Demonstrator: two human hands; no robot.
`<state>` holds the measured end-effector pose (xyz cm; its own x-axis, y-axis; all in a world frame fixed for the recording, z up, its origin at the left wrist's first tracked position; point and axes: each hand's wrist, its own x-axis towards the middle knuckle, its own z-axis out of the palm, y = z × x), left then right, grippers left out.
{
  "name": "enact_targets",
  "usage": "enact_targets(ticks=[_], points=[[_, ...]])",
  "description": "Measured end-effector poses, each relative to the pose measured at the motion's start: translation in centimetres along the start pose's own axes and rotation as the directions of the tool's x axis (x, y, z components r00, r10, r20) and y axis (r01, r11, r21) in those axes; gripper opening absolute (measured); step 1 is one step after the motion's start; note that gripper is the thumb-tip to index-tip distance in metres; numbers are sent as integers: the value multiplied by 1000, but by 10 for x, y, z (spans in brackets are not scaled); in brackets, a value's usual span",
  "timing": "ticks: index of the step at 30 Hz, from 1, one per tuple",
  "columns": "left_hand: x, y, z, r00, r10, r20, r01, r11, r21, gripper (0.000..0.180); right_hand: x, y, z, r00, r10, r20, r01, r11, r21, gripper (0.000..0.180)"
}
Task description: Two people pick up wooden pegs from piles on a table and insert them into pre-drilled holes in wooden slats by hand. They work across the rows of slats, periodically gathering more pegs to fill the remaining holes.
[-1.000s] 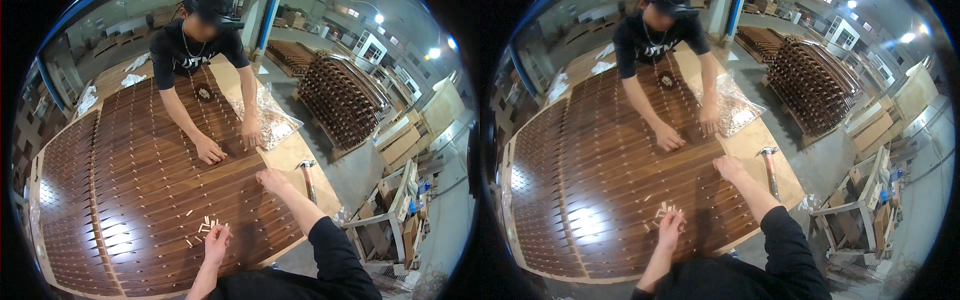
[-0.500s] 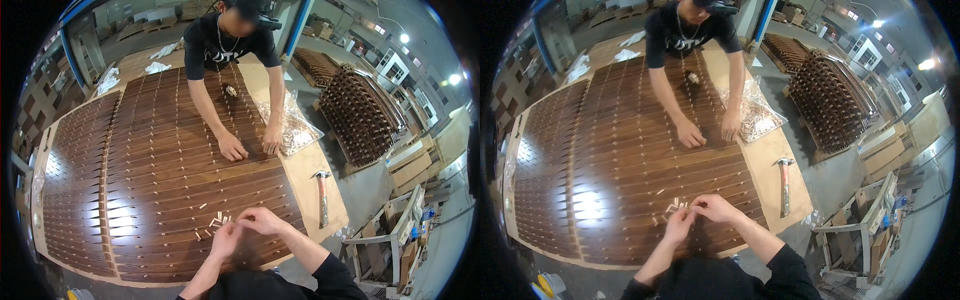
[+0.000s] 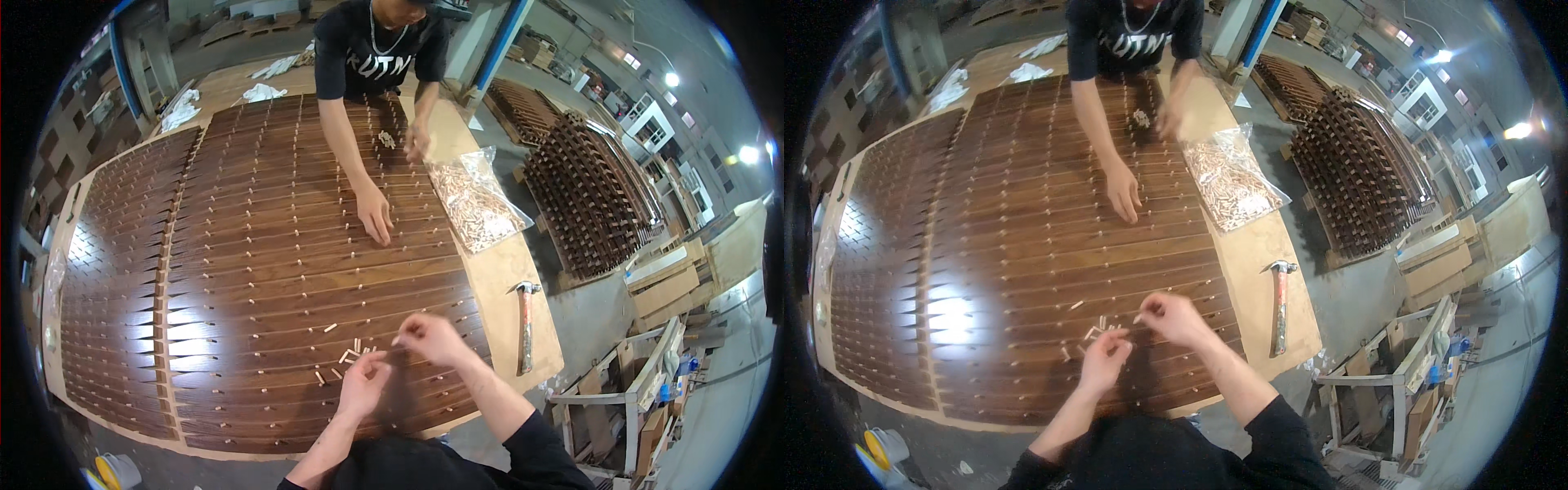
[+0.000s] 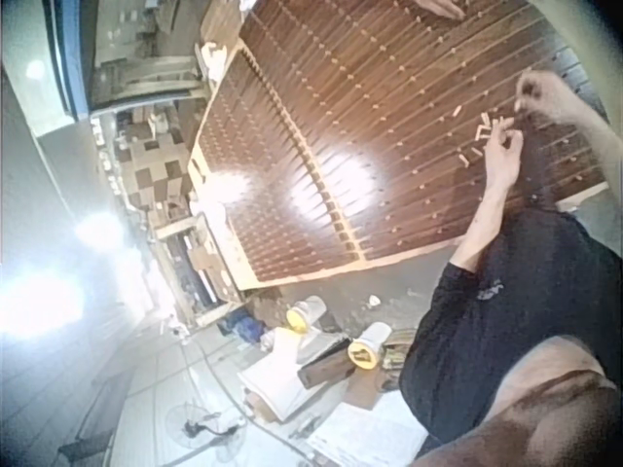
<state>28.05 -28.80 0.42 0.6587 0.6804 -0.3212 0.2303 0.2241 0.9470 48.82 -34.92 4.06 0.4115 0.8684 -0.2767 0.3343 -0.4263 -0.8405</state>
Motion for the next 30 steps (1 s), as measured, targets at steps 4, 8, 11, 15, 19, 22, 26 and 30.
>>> enact_targets(ticks=[4, 8, 11, 15, 19, 22, 26, 30], points=[[3, -3, -3, 993, -89, 76, 96, 991, -93, 25, 52, 31, -39, 923, -58, -380, -22, 979, -203, 14], [2, -9, -3, 990, -94, 102, 101, 992, -73, 23, 74, 56, -43, 920, -145, -364, 24, 948, -318, 14], [-2, -17, -7, 992, -103, 75, 108, 991, -78, 22, 75, 47, -39, 924, -277, -263, 119, 863, -491, 12], [-4, -15, -8, 991, -116, 60, 121, 987, -105, 21, 77, 46, -36, 910, -405, -88, 228, 665, -711, 8], [2, -12, -4, 993, -97, 73, 106, 985, -138, 20, 79, 44, -33, 927, -363, -97, 175, 647, -742, 7], [3, -8, -4, 991, -110, 79, 124, 969, -212, 19, 73, 38, -30, 930, -342, -132, 139, 662, -737, 10], [3, -7, -9, 986, -160, 43, 166, 935, -314, 25, 32, 19, -2, 881, -365, -301, 166, 835, -525, 26], [-3, -11, -25, 962, -110, 249, 224, 841, -493, 68, -30, 1, 31, 991, 12, -137, 19, 974, 226, 34]])
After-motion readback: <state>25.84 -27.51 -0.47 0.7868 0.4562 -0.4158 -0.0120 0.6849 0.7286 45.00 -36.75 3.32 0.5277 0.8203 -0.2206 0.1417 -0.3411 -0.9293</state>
